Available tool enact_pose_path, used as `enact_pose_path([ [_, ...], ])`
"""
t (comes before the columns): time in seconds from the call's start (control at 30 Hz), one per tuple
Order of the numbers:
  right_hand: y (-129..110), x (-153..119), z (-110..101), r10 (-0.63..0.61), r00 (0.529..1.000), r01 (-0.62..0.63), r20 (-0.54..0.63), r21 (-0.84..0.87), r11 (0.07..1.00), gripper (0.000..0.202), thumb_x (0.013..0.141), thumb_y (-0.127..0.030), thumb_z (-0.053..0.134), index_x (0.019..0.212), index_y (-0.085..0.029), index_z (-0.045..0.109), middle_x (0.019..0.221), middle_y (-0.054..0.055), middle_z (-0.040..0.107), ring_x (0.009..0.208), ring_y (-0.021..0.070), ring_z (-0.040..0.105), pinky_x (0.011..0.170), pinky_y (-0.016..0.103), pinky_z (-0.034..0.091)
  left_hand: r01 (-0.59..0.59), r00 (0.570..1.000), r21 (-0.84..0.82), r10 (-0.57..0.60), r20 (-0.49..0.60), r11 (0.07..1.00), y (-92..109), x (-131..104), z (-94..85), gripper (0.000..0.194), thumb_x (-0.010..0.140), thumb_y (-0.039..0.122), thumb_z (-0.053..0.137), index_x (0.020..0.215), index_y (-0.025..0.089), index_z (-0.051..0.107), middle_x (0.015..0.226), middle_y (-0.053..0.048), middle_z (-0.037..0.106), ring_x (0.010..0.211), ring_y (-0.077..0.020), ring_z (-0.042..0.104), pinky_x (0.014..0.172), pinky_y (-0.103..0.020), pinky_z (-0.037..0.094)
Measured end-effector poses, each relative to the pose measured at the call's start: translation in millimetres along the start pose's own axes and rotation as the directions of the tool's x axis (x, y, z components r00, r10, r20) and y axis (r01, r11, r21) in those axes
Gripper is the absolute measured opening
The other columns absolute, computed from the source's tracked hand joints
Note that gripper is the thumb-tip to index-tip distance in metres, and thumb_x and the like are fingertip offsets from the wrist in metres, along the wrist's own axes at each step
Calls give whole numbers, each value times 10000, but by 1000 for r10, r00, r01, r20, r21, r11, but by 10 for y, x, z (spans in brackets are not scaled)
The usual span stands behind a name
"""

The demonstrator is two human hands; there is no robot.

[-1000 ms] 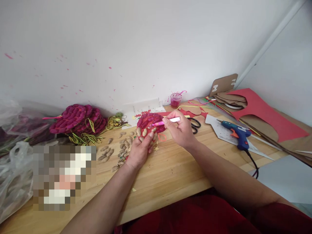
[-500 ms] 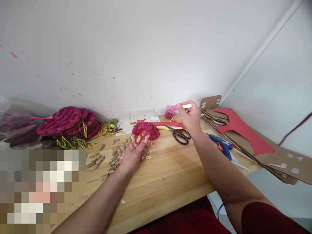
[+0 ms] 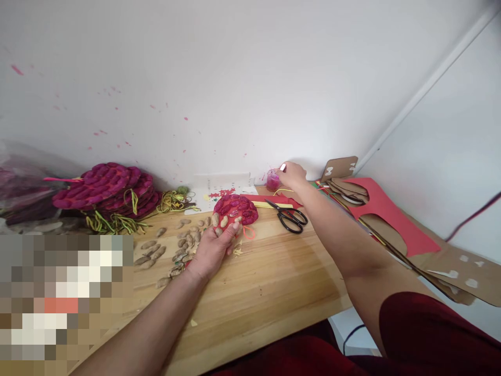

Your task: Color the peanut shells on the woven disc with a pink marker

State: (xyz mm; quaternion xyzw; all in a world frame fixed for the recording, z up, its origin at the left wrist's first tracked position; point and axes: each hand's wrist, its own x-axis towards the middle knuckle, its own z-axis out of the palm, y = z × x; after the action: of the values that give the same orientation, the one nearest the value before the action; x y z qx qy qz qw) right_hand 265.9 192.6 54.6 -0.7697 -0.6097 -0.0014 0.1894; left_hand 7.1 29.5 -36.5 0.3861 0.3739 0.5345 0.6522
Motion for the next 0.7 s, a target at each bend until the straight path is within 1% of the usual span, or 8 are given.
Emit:
enact_pose_path([
  [0.13,5,30,20,-7,1000,7,-10,-12,1000,300,960,-454,606,1018,-214,777,1109,141,796,1138,328,691,923,411,488,-15,1000,57,14,21,998,3,-1,5,423,785,501,874,762,222,557,555,71,401,464,-62,306,423,-206,244],
  [0.23,7,8,3,-13,1000,13,-26,-4,1000,297,948,-460,626,981,-205,777,1076,147,797,1103,331,696,912,413,487,-33,999,108,31,21,994,0,3,4,461,812,540,844,705,218,532,527,70,371,448,-61,289,423,-218,232],
  [0.37,4,-61,-68,-42,994,45,-106,25,999,324,983,-464,561,1037,-212,758,1107,136,792,1118,319,673,934,412,472,-48,998,141,44,36,989,-2,9,-6,533,814,557,839,623,210,482,499,59,366,436,-53,271,424,-223,218],
  [0.43,6,-85,-102,-54,988,60,-142,40,997,329,987,-472,550,1035,-213,748,1091,130,789,1108,313,664,934,404,465,-53,998,148,49,34,988,-3,11,-10,544,811,556,842,607,209,476,492,54,371,434,-53,267,421,-221,211],
  [0.5,17,-95,-114,-56,984,69,-168,73,995,307,973,-469,579,997,-209,741,1058,128,786,1064,306,664,912,394,459,-56,998,153,52,30,987,-10,14,-14,557,811,554,841,592,209,461,490,51,370,436,-54,265,420,-219,210],
  [0.6,48,-98,-84,-48,983,72,-178,131,989,249,930,-440,650,912,-203,726,988,113,781,959,283,666,859,375,448,-62,998,148,56,42,987,-33,27,-26,606,814,557,835,558,210,409,483,51,353,443,-57,260,422,-218,219],
  [0.7,71,-115,-45,-32,982,66,-188,177,982,235,924,-429,652,883,-205,711,939,88,769,893,259,657,825,360,437,-55,998,136,51,38,989,-52,43,-36,656,802,557,845,540,211,353,472,62,324,443,-54,247,422,-220,220],
])
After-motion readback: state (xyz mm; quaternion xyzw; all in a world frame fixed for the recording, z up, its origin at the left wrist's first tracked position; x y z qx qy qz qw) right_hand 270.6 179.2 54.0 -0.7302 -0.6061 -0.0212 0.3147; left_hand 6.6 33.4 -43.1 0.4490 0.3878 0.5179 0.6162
